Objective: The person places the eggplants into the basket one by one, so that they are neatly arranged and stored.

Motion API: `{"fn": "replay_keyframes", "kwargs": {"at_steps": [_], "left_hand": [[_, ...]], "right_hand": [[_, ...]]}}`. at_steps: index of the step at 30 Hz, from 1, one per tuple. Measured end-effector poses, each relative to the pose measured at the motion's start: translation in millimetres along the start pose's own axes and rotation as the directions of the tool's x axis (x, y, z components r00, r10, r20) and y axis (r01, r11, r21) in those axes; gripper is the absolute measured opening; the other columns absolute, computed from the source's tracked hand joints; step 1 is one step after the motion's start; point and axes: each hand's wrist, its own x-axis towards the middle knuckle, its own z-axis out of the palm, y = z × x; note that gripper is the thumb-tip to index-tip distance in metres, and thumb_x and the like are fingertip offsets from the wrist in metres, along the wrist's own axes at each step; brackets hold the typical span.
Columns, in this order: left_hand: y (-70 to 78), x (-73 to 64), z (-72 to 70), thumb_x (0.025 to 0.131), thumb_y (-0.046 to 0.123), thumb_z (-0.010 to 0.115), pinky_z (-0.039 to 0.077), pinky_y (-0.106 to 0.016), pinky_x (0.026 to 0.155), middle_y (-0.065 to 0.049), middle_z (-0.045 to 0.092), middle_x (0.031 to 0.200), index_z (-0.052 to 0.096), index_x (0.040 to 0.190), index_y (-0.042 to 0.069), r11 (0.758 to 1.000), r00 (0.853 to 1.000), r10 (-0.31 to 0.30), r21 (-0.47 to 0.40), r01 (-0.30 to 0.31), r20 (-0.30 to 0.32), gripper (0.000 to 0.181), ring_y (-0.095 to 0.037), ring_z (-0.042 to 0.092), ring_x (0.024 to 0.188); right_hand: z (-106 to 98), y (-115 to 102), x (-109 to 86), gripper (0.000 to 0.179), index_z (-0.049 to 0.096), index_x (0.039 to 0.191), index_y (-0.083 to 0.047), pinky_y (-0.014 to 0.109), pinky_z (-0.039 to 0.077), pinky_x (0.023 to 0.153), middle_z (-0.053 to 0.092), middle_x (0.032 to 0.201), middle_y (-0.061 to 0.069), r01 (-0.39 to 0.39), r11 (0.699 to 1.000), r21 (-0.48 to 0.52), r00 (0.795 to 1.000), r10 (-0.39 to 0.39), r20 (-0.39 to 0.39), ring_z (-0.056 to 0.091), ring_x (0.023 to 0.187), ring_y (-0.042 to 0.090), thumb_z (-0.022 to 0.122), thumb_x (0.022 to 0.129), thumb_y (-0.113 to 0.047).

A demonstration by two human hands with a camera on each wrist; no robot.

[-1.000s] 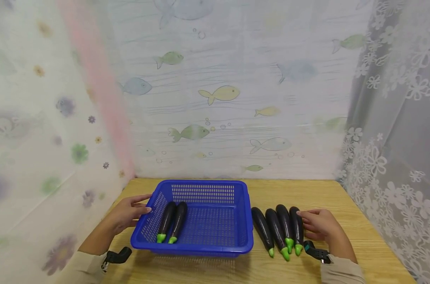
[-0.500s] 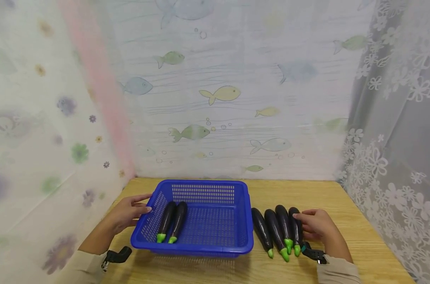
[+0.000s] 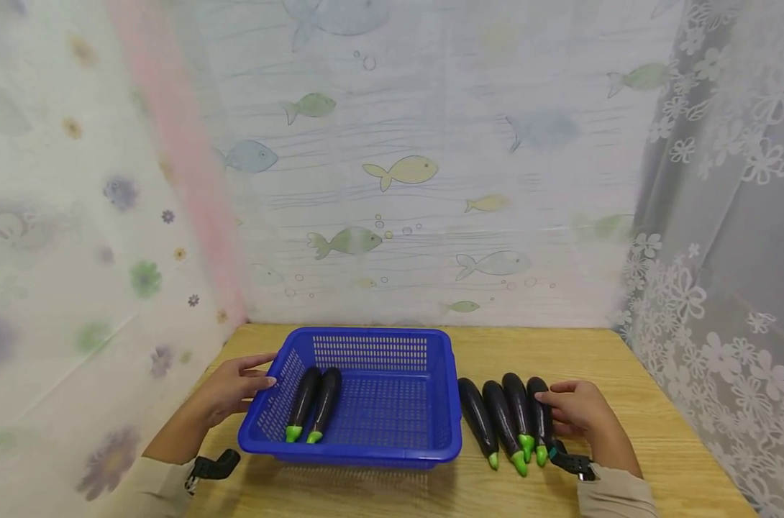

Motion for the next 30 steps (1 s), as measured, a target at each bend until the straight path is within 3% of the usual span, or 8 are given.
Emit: {"fn": "replay_keyframes", "kwargs": {"at_steps": [24,30], "left_hand": [[0.7,-0.5,-0.2,0.099,0.008,0.068,0.065,-0.05,0.079,-0.022,0.071,0.123,0.043,0.157,0.009,1.0,1.0,-0.002,-0.017,0.002,0.012,0.063,-0.029,0.076,0.095],[1.3,-1.0,0.0,0.099,0.008,0.067,0.065,-0.05,0.079,-0.026,0.068,0.128,0.041,0.158,0.006,1.0,1.0,0.01,-0.003,-0.01,0.028,0.064,-0.031,0.076,0.097]], "right_hand": [[-7.7,-0.6,-3.8,0.075,0.035,0.148,0.019,0.04,0.065,0.076,0.07,0.107,0.01,-0.003,1.0,-0.024,1.0,0.002,-0.031,0.07,0.086,0.014,0.07,0.098,-0.026],[-9.9,-5.4,-4.9,0.076,0.036,0.148,0.019,0.039,0.065,0.078,0.071,0.11,0.012,0.011,0.999,-0.045,0.999,-0.013,-0.048,0.071,0.088,0.012,0.07,0.098,-0.029]]}}
